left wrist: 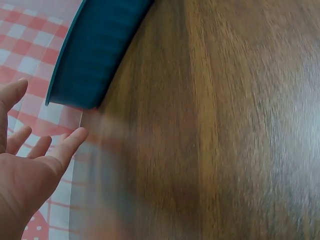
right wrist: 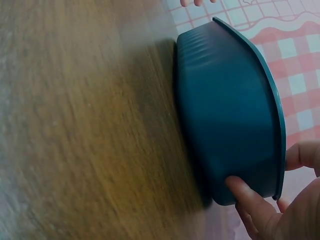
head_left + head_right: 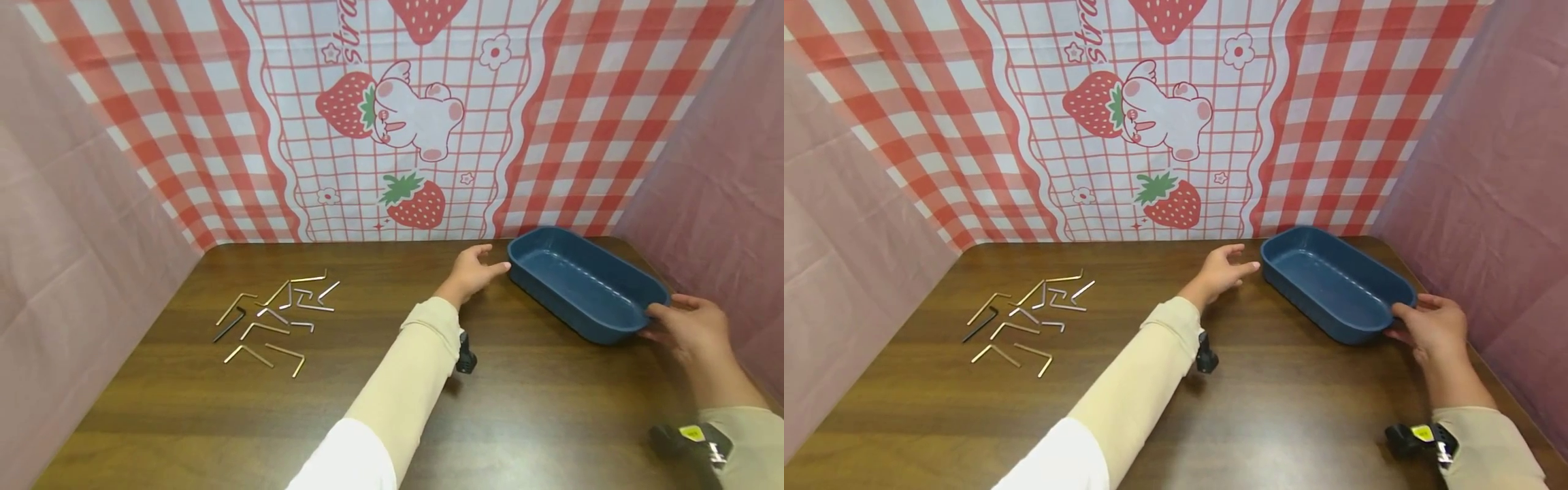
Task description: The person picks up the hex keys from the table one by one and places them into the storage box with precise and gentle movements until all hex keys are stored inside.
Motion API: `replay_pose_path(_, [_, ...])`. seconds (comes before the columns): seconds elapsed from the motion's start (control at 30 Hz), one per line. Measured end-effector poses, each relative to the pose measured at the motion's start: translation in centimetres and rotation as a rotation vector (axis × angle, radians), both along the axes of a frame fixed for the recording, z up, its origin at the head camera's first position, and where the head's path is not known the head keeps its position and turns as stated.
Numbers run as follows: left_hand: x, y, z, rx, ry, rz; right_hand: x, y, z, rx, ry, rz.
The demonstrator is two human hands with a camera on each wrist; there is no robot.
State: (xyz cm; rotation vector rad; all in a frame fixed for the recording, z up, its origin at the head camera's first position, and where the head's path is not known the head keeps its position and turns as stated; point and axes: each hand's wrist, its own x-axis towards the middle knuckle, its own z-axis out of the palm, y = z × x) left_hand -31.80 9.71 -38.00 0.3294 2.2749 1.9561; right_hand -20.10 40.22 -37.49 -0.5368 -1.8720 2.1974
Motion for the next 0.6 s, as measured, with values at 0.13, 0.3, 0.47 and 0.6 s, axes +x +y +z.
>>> replay_pose_path(0.13, [0.2,0.8,0.0,0.049,-0.094,0.015,0.2,0.0,-0.1,0.000,0.004,0.012])
replay_pose_path(0.3, [0.5,1.6,-0.1,0.102,-0.171,0.011,0.3,0.2,-0.1,-0.001,0.009,0.032])
replay_pose_path(0.47, [1.0,1.8,-0.2,0.126,-0.221,-0.018,0.2,0.6,0.1,-0.059,-0.059,0.050])
replay_pose_path(0.6, [1.2,1.8,-0.3,0.134,-0.231,-0.048,0.2,0.6,0.1,-0.137,-0.093,0.069])
